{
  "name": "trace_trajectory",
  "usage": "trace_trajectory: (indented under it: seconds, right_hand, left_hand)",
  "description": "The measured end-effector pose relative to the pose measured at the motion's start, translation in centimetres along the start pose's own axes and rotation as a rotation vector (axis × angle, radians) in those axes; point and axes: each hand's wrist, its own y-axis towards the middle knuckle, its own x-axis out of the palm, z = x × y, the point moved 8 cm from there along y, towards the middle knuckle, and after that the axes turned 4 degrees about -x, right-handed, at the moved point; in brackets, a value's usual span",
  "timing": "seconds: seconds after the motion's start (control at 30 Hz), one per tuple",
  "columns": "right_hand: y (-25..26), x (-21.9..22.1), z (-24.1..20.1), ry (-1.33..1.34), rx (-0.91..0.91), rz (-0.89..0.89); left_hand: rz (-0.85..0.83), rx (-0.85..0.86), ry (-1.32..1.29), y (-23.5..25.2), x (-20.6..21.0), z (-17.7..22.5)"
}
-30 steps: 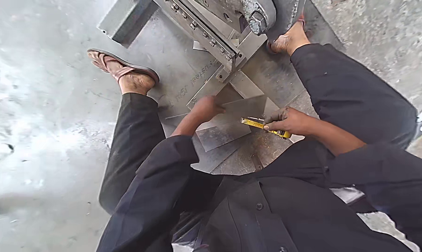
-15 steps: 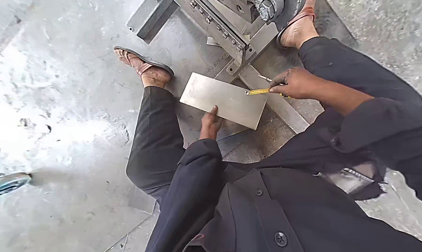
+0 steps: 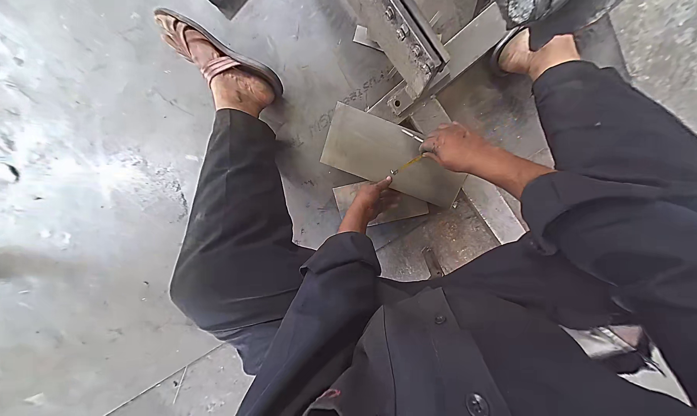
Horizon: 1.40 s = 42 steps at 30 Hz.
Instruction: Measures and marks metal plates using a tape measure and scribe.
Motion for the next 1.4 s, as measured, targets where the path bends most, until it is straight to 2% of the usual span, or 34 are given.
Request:
trace_trajectory:
  seconds: [0.07,0.13,0.27,0.33,0.4,0.5,0.57,0.8,1.03,1.13,1.27,1.4]
  right_hand:
    - [0.1,0.4,-0.8,-0.024,-0.039,-0.035]
    - [0.6,0.3,-1.7,-0.055,-0.07,-0.072]
    - [4.6,-1.0,-3.9,-0.15,-0.155,-0.086]
    - [7.2,-2.3,-5.5,-0.169,-0.17,-0.109]
    - [10.0,-3.8,-6.6,-0.162,-0.157,-0.133]
    - [14.4,-5.6,-6.0,-0.177,-0.097,-0.14]
    - [17.0,-6.6,-4.7,-0.205,-0.035,-0.138]
    - [21.5,-6.7,-4.0,-0.301,-0.015,-0.194]
    - [22.4,-5.8,-4.4,-0.247,-0.023,-0.169]
    - [22.3,-6.4,-4.1,-0.254,-0.018,-0.175]
    - [22.6,-6.6,-3.9,-0.279,-0.02,-0.137]
    - [22.5,-6.5,-3.8,-0.302,-0.034,-0.136]
  left_hand:
    - [0.088,-0.029,0.297,-0.4,-1.5,0.4]
    - [0.164,0.013,0.422,-2.0,-2.3,2.1]
    - [-0.054,0.238,0.274,-4.2,-1.5,6.7]
    - [0.087,0.332,0.291,-4.6,-2.9,8.1]
    - [0.248,0.381,0.178,-4.5,-5.8,8.4]
    - [0.386,0.332,-0.054,-3.7,-10.0,7.1]
    - [0.498,0.297,-0.112,-2.6,-12.0,6.7]
    - [0.712,0.229,-0.183,-1.0,-12.0,6.6]
    - [0.733,0.183,-0.235,-0.6,-13.2,5.5]
    - [0.751,0.204,-0.145,-0.6,-12.9,6.1]
    - [0.78,0.212,0.125,-1.3,-13.0,7.5]
    - [0.812,0.151,0.399,-3.3,-12.3,9.4]
